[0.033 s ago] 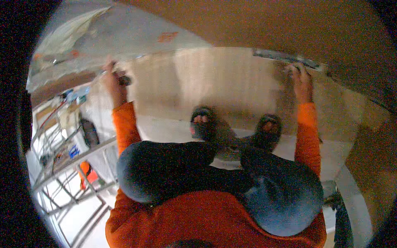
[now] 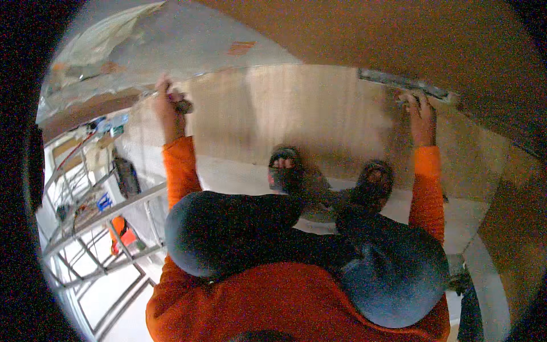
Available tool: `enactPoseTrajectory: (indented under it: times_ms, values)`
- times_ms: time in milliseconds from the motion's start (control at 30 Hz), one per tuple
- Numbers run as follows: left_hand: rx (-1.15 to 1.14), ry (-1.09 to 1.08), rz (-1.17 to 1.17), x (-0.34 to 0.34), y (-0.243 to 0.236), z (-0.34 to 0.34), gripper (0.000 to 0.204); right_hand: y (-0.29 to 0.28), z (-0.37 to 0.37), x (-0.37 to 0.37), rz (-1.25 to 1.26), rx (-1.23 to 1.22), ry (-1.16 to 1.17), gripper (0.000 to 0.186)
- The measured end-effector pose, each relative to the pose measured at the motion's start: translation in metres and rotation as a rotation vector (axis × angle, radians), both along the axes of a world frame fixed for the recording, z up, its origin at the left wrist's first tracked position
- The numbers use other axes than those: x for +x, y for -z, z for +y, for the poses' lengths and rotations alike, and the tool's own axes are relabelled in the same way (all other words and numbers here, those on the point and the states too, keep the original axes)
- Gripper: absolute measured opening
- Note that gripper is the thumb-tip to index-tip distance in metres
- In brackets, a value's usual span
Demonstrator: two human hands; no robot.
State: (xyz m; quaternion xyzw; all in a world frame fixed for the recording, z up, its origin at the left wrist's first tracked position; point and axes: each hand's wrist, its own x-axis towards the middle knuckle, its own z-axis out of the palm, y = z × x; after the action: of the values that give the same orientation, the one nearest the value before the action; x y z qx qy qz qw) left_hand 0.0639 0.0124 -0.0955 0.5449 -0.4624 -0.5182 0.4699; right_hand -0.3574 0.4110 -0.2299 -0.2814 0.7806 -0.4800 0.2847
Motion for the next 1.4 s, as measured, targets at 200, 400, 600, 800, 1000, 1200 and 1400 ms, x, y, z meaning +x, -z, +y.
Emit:
enactPoseTrajectory:
  times_ms: [200, 400, 600, 800, 1000, 1200, 1400]
  values:
    - [0.319, 0.078, 0.401, 0.002, 0.106, 0.027, 0.027, 0.029, 0.021, 0.002, 0.285, 0.183, -0.115, 0.037]
    - [0.481, 0.168, 0.632, -0.018, 0.184, 0.017, 0.015, 0.016, 0.044, 0.021, 0.054, 0.084, -0.121, 0.032]
    - [0.514, 0.025, 0.979, -0.033, 0.213, 0.011, 0.009, 0.037, 0.068, 0.015, 0.159, 0.171, -0.12, 0.028]
    - [0.428, -0.136, 0.83, -0.051, 0.181, 0.01, 0.014, 0.024, 0.064, 0.034, -0.017, 0.163, -0.059, 0.023]
    - [0.48, -0.021, 0.987, -0.041, 0.167, 0.006, 0.031, 0.027, 0.059, 0.037, 0.173, 0.215, -0.137, 0.025]
    - [0.529, -0.02, 1.185, -0.047, 0.165, 0.003, 0.048, 0.019, 0.058, 0.04, 0.21, 0.288, -0.199, 0.024]
    - [0.498, -0.011, 0.996, -0.054, 0.157, 0.012, 0.057, 0.027, 0.063, 0.044, 0.089, 0.177, -0.124, 0.026]
